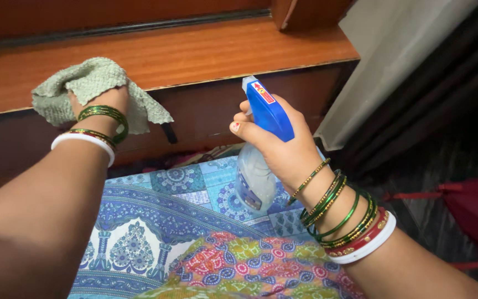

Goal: The person wipes the exterior surfaces and drawer fronts of a wooden dresser using a cloth while holding a spray bottle in their other hand.

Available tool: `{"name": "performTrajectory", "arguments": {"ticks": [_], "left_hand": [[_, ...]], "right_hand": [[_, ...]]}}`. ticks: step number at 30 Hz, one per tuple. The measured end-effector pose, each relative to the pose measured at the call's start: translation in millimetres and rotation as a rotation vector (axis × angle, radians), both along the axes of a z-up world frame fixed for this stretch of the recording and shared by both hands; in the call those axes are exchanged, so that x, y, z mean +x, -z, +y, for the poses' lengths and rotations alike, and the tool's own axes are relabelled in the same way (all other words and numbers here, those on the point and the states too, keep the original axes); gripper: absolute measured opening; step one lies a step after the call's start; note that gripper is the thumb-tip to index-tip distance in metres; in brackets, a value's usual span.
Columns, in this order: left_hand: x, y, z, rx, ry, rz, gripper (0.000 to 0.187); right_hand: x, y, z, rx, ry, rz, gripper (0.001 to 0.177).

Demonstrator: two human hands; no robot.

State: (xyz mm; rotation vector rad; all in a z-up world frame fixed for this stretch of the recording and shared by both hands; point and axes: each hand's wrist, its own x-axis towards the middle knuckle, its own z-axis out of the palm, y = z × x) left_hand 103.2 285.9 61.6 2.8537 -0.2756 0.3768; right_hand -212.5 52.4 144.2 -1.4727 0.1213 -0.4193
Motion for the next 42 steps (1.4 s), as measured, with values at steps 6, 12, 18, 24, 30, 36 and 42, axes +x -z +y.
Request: {"name": "performTrajectory", "arguments": {"ticks": [6,12,18,24,30,36,42], "left_hand": [[7,18,2,-0.051,-0.023,-0.027,0.057],[1,22,3,0.003,-0.033,-0.010,0.058],[-11,12,0,0.005,-0.018,-0.079,0.057],[-13,-8,12,0.235,-0.044,0.214,0.051],[28,-10,55,0.037,-0.163,0.269,0.056],[64,6,99,0.080,-0.234,0.268,0.061],[67,8,60,-0.699,-0.264,0.582,0.066]], "right_hand": [[24,-29,-6,-0.037,-0.023,0.058,0.035],[53,-68,-19,-0.070,-0.086,0.070,0.034],[83,-96,-28,-0.157,-0.112,0.086,0.031],[113,-110,-24,-0.138,-0.253,0.110,0.026],[142,-117,-8,-0.202,-0.259,0.180,0.031],[162,-109,6,-0.135,-0.307,0.196,0.031],[172,-107,7,-0.046,-0.340,0.215,0.034]]}}
